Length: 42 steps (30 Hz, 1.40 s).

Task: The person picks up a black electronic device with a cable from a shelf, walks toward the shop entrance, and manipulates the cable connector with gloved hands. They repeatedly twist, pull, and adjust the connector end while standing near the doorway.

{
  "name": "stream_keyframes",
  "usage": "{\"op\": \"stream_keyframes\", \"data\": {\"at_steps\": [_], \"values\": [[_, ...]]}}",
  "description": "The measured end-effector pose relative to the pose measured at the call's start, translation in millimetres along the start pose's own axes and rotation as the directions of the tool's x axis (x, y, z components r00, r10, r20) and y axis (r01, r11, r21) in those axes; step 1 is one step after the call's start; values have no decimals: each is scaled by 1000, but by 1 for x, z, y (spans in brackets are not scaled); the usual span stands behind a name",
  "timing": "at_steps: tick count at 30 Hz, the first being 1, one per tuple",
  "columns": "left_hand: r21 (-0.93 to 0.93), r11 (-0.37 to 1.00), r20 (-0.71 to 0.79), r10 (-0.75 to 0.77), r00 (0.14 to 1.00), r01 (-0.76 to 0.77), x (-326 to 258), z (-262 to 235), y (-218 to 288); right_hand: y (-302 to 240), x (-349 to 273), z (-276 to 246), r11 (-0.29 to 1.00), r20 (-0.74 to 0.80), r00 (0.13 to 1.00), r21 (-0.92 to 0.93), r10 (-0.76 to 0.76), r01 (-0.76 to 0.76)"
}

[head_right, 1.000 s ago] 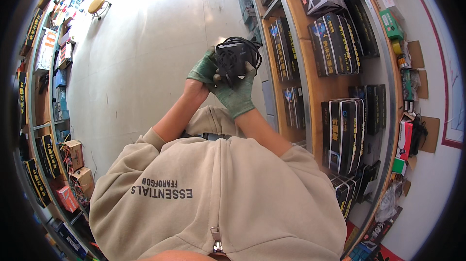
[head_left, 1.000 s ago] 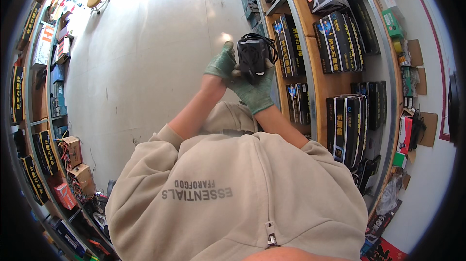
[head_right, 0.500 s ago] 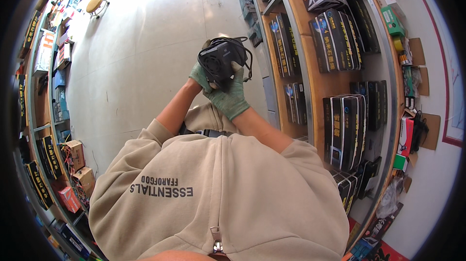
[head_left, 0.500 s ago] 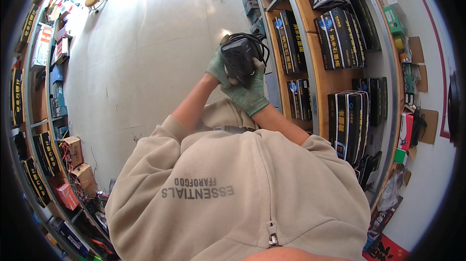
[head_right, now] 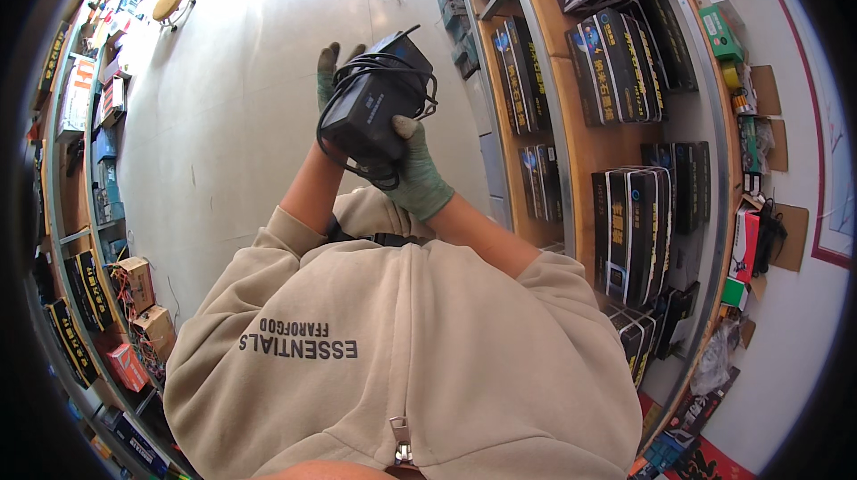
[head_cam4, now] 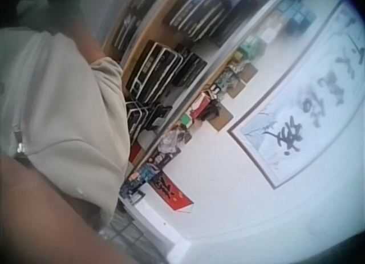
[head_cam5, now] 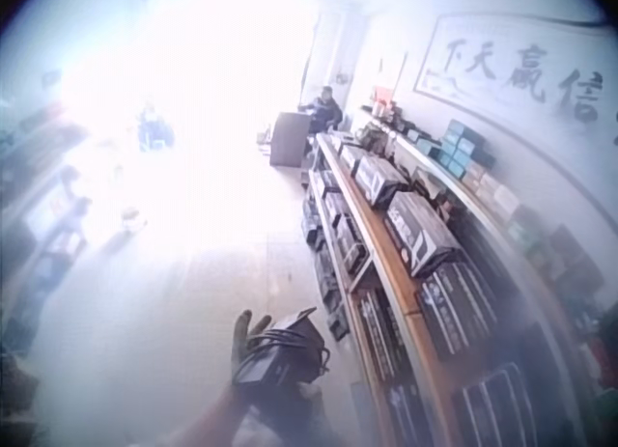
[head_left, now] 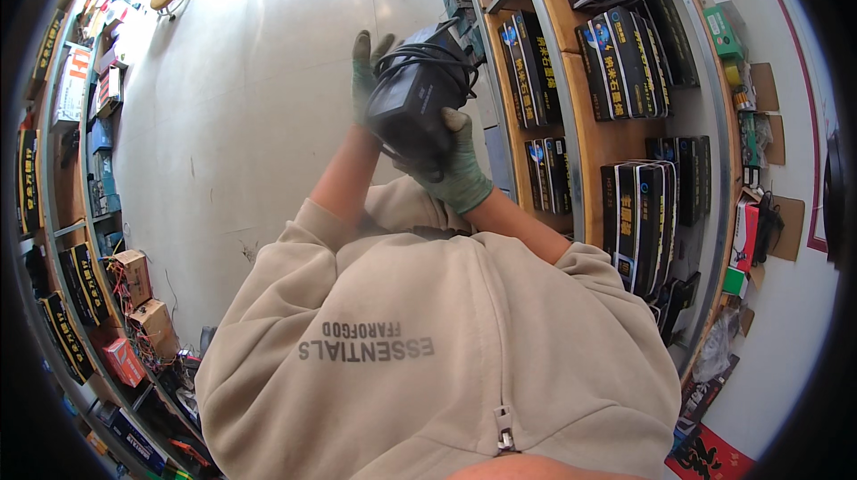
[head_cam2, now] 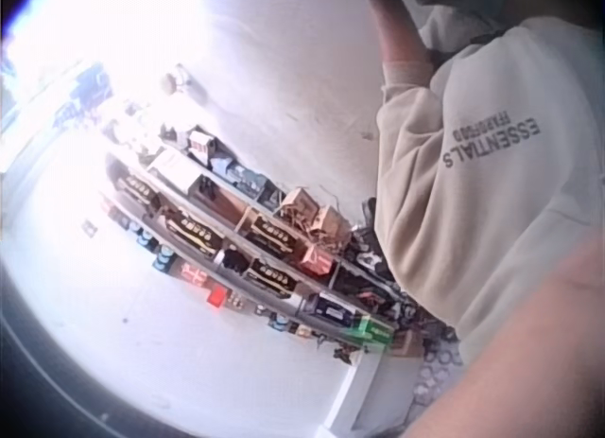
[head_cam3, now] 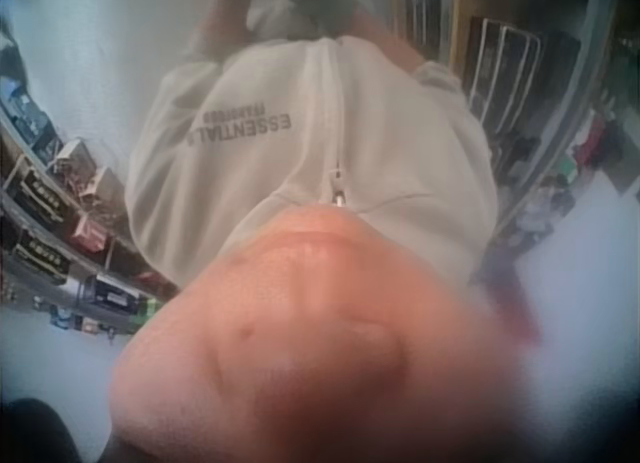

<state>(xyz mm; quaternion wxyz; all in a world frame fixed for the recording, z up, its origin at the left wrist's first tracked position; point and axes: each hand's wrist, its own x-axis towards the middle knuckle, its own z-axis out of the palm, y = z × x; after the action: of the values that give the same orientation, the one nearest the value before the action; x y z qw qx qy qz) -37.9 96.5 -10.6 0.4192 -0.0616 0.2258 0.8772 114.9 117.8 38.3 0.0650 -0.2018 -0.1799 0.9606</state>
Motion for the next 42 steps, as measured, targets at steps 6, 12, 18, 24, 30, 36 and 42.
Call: {"op": "stream_keyframes", "data": {"at_steps": [6,12,18,24,30,36,42], "values": [[304,934,320,-284,904,186,-37,6,51,-11,-15,9,872,-46,989,-479,-142,103],[797,601,299,-303,905,-62,-71,8,66,-15,-21,-7,659,-51,970,-742,-238,123],[744,655,271,-115,956,-132,-74,-15,44,-9,-12,-33,550,83,957,-803,-276,228],[864,487,208,-123,970,-123,-69,-9,46,-8,13,-46,515,29,964,-841,-266,168],[882,465,197,-227,954,-71,-71,5,51,-34,12,-41,202,253,753,-868,-607,454],[901,431,271,-493,826,-38,-56,6,63,-100,3,-17,-268,546,744,-837,-384,477],[798,590,346,-615,709,121,-60,2,65,-116,11,-6,-116,356,844,-934,-400,339]]}}
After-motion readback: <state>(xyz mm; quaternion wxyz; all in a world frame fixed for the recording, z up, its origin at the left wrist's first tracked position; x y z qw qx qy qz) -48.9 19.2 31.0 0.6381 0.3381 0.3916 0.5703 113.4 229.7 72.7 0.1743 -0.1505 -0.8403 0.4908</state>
